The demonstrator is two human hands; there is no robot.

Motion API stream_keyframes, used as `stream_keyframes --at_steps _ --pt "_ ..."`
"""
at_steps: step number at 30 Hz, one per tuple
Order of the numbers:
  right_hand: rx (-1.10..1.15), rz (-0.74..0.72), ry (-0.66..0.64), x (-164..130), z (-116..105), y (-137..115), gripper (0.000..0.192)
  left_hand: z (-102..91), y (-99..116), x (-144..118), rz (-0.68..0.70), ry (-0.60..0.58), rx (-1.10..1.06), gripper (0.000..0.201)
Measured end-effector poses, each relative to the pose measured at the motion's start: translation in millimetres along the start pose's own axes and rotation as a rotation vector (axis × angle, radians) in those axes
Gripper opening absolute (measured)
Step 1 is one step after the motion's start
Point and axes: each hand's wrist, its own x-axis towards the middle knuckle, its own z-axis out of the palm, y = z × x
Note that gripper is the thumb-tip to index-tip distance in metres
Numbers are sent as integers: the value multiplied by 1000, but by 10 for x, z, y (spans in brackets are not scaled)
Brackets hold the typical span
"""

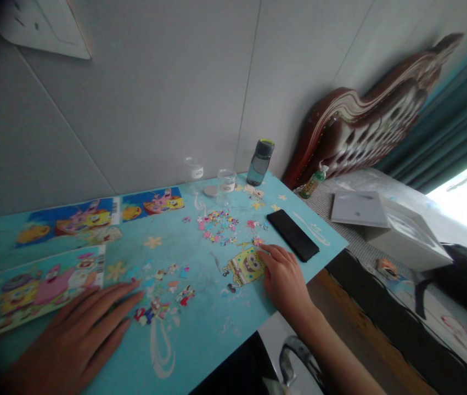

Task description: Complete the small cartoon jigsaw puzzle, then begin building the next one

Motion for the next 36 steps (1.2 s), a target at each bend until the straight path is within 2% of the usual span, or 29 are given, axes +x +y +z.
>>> stream_keyframes --at_steps 7,14,21,25,29,36 --pt "5 -57 -32 136 68 -76 53 18 -12 -11 -15 -29 -5 46" --pt "20 -153 -85 10 29 -264 51 -43 26 36 -4 12 -6 42" --pt "108 -172 -118 53 -28 -428 55 -22 14 23 -6 -31 6 42" --pt "188 -175 -59 89 3 -360 54 -35 28 28 -9 -32 17 42" --pt "144 -69 46 59 28 -174 51 -51 37 36 15 -26 51 42" --pt "6 72 54 9 19 32 45 -24 20 19 10 -34 39 42"
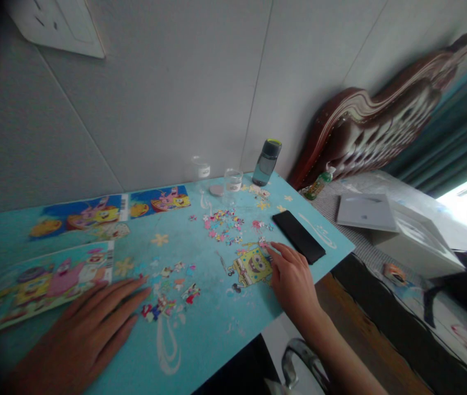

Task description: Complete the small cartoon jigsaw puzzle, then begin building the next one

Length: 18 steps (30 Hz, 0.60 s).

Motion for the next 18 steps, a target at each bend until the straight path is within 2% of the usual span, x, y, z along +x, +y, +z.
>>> stream_keyframes --at_steps 5,18 --pt "36 -84 -39 17 48 -32 47 -12 13 14 -13 11 -18 43" --pt "71 -172 -119 -67 4 -68 48 -16 9 25 -6 -6 -8 45"
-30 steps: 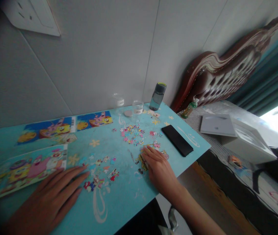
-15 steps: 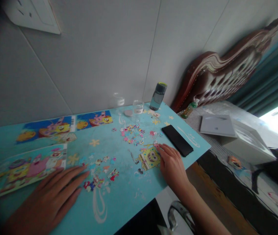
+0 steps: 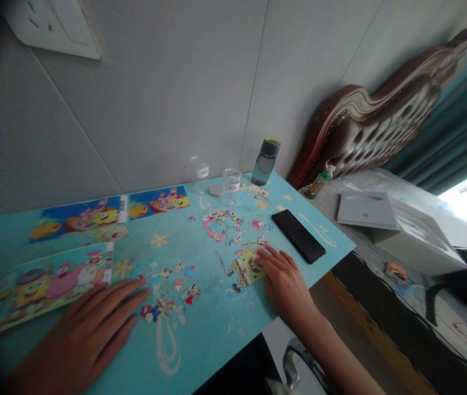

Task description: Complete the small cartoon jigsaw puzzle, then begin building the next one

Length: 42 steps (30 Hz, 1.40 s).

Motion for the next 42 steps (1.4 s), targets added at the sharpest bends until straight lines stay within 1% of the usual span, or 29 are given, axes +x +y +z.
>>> stream_keyframes --at_steps 3,5,8,11,16,20,24,26,28,31,34,37,39,42 --pt "66 -29 -3 -36 -17 -19 46 3 -1 -10 3 -14 -2 45" --pt "101 -13 17 -64 -23 -7 47 3 0 -19 4 -23 -2 45" --pt "110 46 85 -98 -17 26 49 5 2 -28 2 -23 0 45" --pt "134 27 93 -94 -4 16 46 11 6 -28 7 -15 11 45" --pt "179 -46 71 17 17 -124 32 6 6 -14 8 -10 15 45" --pt "180 -72 69 138 63 -233 34 6 -5 -10 6 3 8 44" --pt "163 -74 35 226 97 -281 37 35 -22 -29 14 35 6 46" --pt "150 -64 42 238 95 -261 34 49 -26 -36 18 30 10 45" --pt "118 -23 82 227 89 -202 31 56 -25 -37 10 21 10 45" --pt "43 46 123 193 88 -58 34 53 -19 -29 7 20 3 44" --pt "-9 41 101 163 88 76 40 43 -15 -26 11 29 2 43" --pt "-31 18 87 130 61 111 42 39 -16 -29 6 23 7 46" --pt "-27 -16 79 97 23 50 43 42 -19 -31 8 24 7 46" --pt "28 -114 47 36 -46 -169 45 54 -22 -32 9 39 2 45"
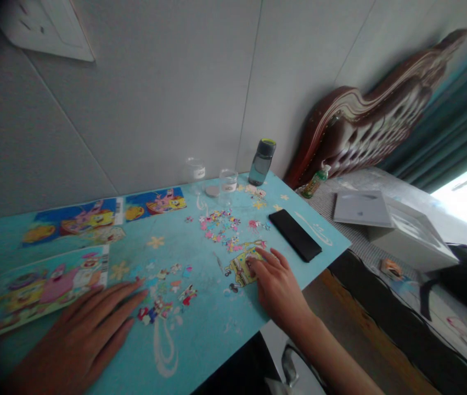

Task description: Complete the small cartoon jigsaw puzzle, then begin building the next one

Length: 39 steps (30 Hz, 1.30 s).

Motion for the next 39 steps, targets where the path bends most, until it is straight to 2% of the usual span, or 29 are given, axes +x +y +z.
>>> stream_keyframes --at_steps 4,7,9,12,15,17,20,23,27,31,34,39 --pt "136 -148 -115 -8 -61 -364 35 8 -1 -2 -1 -10 -9 46" --pt "179 -180 -138 4 -54 -438 34 6 -4 -5 -1 -35 -9 46" --pt "150 -120 -77 12 -18 -336 36 7 -8 -7 1 -24 -7 46" --pt "25 51 16 25 50 -40 31 13 -10 -7 7 -5 -2 45" --pt "-98 152 15 44 86 199 23 11 -2 -1 -1 -5 0 44" --pt "-128 156 -1 55 84 226 23 4 5 4 -10 -12 -1 44" --pt "-104 112 -19 64 60 54 32 -5 8 6 -11 -27 -6 44" --pt "-26 42 -35 55 44 -258 40 -7 5 4 -17 -11 -11 44" --pt "108 -89 -116 38 46 -655 41 -15 6 6 -11 -11 -17 44" --pt "164 -135 -155 71 24 -825 45 -28 9 13 -17 -23 -23 44" --pt "146 -107 -135 156 4 -662 49 -28 8 16 -9 -10 -22 44" --pt "-120 150 10 376 66 122 46 -24 6 14 -6 5 -16 44"
